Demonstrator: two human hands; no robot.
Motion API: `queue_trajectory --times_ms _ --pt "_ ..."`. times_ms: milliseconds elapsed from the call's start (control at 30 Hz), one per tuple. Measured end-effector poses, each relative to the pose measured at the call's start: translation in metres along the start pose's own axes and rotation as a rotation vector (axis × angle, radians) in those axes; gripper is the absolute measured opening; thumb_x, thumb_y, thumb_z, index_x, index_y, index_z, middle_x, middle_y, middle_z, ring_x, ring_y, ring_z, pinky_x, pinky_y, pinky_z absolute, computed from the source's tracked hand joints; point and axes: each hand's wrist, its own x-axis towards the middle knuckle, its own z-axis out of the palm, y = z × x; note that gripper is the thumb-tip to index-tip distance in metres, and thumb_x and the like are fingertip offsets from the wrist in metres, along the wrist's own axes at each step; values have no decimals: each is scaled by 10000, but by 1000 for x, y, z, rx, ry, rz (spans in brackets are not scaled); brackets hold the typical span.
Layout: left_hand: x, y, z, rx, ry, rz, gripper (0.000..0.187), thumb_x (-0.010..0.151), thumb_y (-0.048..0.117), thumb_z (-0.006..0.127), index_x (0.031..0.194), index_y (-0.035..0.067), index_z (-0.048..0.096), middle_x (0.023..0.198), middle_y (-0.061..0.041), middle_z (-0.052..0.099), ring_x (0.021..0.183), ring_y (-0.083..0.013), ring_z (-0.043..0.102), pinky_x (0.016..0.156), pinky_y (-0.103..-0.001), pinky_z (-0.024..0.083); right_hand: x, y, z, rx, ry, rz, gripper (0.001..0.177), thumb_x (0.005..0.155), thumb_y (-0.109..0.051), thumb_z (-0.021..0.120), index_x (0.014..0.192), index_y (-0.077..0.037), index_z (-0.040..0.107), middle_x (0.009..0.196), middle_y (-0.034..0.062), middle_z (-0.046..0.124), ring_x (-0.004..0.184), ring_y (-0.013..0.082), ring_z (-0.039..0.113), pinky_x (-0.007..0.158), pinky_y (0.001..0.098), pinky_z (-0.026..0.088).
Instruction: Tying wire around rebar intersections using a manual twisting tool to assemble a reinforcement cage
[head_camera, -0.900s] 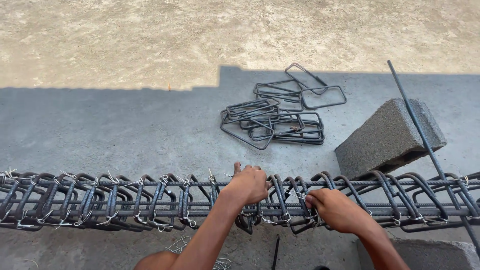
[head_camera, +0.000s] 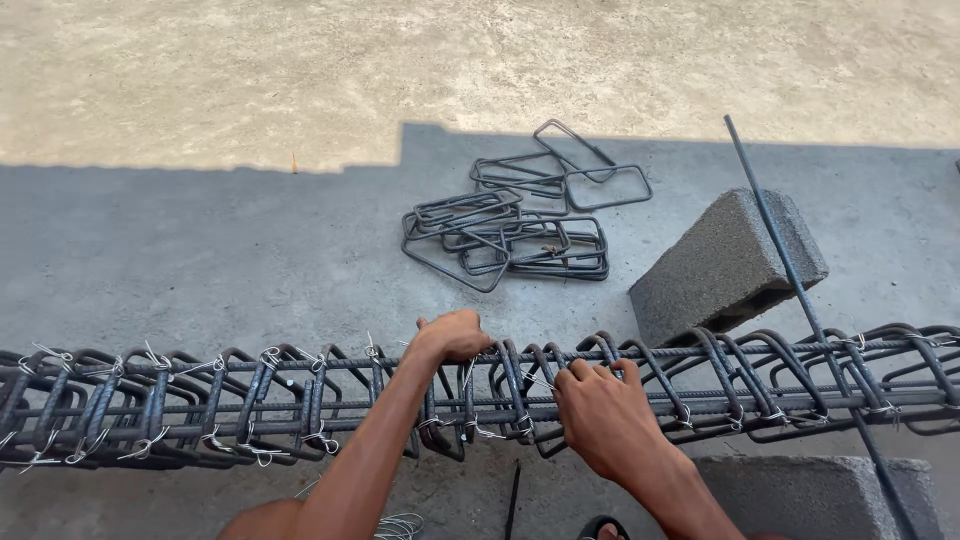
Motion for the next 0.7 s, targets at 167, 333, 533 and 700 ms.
queue_trajectory --times_ms 167,333,533,700 --pt "20 -9 13 -63 -66 29 341 870 158 578 593 207 387 583 49 403 637 -182 538 1118 -872 60 -5 -1 24 63 204 29 168 943 -244 660 920 -138 788 818 0 757 742 157 675 992 467 333" --pt "18 -6 5 -30 -22 57 146 687 61 508 591 147 438 620 1 442 558 -158 371 718 -443 462 3 -1 38 -86 458 -39 181 898 -210 719 1067 -163 764 789 -3 807 656 139 677 958 458 333" --pt "16 -6 2 -74 21 42 313 924 292 648 849 6 751 842 -92 699 732 -211 642 750 -402 565 9 0 38 -112 486 -58 154 877 -162 704 1009 -109 764 945 25 720 826 192 637 956 479 352" --pt "-3 7 -1 -145 127 -28 304 933 359 694 905 67 773 977 -96 770 1001 -286 713 1127 -781 192 18 10 35 -226 395 -75 153 941 -247 659 1021 -136 727 952 26 734 833 190 661 996 495 331"
